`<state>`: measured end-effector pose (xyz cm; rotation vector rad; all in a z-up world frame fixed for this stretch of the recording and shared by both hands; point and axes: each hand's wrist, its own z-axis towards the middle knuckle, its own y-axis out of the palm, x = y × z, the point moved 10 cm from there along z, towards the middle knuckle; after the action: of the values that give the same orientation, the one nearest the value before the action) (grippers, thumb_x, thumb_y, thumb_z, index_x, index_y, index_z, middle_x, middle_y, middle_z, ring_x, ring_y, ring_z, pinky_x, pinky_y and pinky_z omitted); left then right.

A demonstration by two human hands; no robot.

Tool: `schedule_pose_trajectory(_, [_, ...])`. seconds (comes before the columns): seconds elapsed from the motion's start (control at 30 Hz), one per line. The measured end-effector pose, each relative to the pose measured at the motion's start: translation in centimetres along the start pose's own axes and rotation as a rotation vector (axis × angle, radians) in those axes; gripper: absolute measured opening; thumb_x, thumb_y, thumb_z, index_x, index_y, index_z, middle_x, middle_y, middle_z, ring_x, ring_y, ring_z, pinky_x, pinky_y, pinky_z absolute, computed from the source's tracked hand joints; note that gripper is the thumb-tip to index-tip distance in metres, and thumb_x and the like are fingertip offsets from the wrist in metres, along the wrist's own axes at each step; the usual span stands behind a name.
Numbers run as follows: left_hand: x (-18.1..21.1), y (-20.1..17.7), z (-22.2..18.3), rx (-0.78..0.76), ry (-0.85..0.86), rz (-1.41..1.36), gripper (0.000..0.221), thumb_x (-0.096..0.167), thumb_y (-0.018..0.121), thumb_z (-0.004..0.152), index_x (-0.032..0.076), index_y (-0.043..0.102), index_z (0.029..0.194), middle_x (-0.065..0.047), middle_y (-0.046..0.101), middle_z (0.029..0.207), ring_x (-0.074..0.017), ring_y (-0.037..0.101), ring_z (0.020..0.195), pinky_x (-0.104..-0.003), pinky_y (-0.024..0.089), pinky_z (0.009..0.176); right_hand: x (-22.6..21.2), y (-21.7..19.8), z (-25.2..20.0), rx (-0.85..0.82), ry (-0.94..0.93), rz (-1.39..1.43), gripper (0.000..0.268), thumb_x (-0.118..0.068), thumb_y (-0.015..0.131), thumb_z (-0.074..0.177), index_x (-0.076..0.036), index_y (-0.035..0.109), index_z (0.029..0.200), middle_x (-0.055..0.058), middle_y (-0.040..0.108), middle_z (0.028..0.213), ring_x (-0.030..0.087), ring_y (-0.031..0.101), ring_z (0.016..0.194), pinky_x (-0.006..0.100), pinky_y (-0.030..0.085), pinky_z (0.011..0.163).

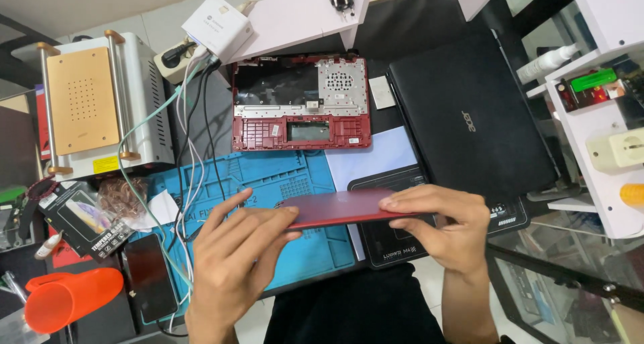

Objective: The person uses a screwdriver to tighten screws on a laptop screen assembly, then attaches the screen bezel and aligns the screen with the laptop chassis.

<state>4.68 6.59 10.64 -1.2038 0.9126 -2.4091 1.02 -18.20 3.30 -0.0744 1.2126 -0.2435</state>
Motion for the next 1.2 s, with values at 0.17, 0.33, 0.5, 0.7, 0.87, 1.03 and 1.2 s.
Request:
schedule_pose_trajectory(0.17, [2.1, 1.1, 0.9, -0.110, 0.126, 0.110, 0.029, 0.009, 0.079, 0.081, 0.005, 0.073, 0.108, -0.004, 0.076, 0.098, -0.0199, 0.073, 0.089, -0.048, 0.051, 0.103, 1.6, 0.3, -0.9, 0.029, 0.007, 0.219, 0.022, 0.013, 0.076, 0.076, 0.003, 0.076, 0.096, 0.021, 0.078, 0.097, 0.029, 0.080, 0.094, 0.037, 0.068, 0.084])
schedule_pose_trajectory(0.33, [2.4, 1.7, 1.1, -0.190, 0.119, 0.120, 0.029, 0.007, 0.076, 0.080, 0.007, 0.074, 0.109, -0.004, 0.077, 0.099, -0.0207, 0.074, 0.091, -0.045, 0.054, 0.099, 1.8, 0.4, -0.8, 0.025, -0.004, 0.265, 0.021, 0.014, 0.075, 0.078, 0.004, 0.076, 0.096, 0.023, 0.078, 0.097, 0.031, 0.081, 0.093, 0.038, 0.069, 0.081])
schedule_pose_trajectory(0.5, [1.9, 1.4, 1.6, -0.183, 0.044, 0.180, 0.028, 0.012, 0.078, 0.083, 0.004, 0.074, 0.111, -0.005, 0.077, 0.094, -0.0221, 0.074, 0.085, -0.043, 0.055, 0.095, 5.7, -0.5, -2.0, 0.063, -0.008, 0.502, 0.028, 0.018, 0.063, 0.083, 0.003, 0.070, 0.105, 0.024, 0.077, 0.102, 0.034, 0.078, 0.101, 0.048, 0.067, 0.095])
schedule_pose_trajectory(0.7, [2.0, 2.2, 1.4, -0.196, 0.029, 0.228, 0.024, 0.016, 0.078, 0.085, 0.007, 0.074, 0.107, -0.004, 0.077, 0.092, -0.0231, 0.073, 0.083, -0.041, 0.057, 0.091, 7.2, -1.6, -3.1, 0.170, -0.015, 0.560, 0.029, 0.022, 0.055, 0.088, 0.003, 0.070, 0.104, 0.025, 0.076, 0.100, 0.035, 0.078, 0.099, 0.050, 0.066, 0.095])
schedule_pose_trajectory(0.87, [4.8, 5.3, 1.6, -0.219, 0.147, 0.244, 0.030, 0.015, 0.072, 0.088, 0.003, 0.071, 0.115, -0.009, 0.076, 0.101, -0.0281, 0.073, 0.088, -0.041, 0.056, 0.089, 4.9, -0.7, -1.9, 0.130, -0.077, 0.532, 0.026, 0.020, 0.057, 0.089, 0.004, 0.071, 0.104, 0.025, 0.076, 0.099, 0.034, 0.079, 0.098, 0.049, 0.067, 0.093])
schedule_pose_trajectory(1.03, [7.3, 7.6, 2.1, -0.250, 0.249, 0.211, 0.030, 0.016, 0.070, 0.089, -0.001, 0.069, 0.115, -0.013, 0.075, 0.102, -0.0297, 0.073, 0.091, -0.039, 0.057, 0.082, 3.1, 0.2, -1.8, 0.082, -0.106, 0.425, 0.020, 0.016, 0.065, 0.088, 0.005, 0.071, 0.103, 0.025, 0.077, 0.100, 0.033, 0.079, 0.098, 0.044, 0.067, 0.092])
schedule_pose_trajectory(1.2, [6.1, 4.0, 2.6, -0.051, 0.180, 0.153, 0.020, 0.016, 0.075, 0.091, 0.002, 0.070, 0.104, -0.009, 0.075, 0.089, -0.0241, 0.076, 0.080, -0.035, 0.057, 0.071, 2.9, 0.4, -0.6, 0.071, -0.083, 0.245, 0.023, 0.011, 0.073, 0.084, 0.003, 0.073, 0.106, 0.019, 0.078, 0.105, 0.027, 0.080, 0.098, 0.037, 0.065, 0.090])
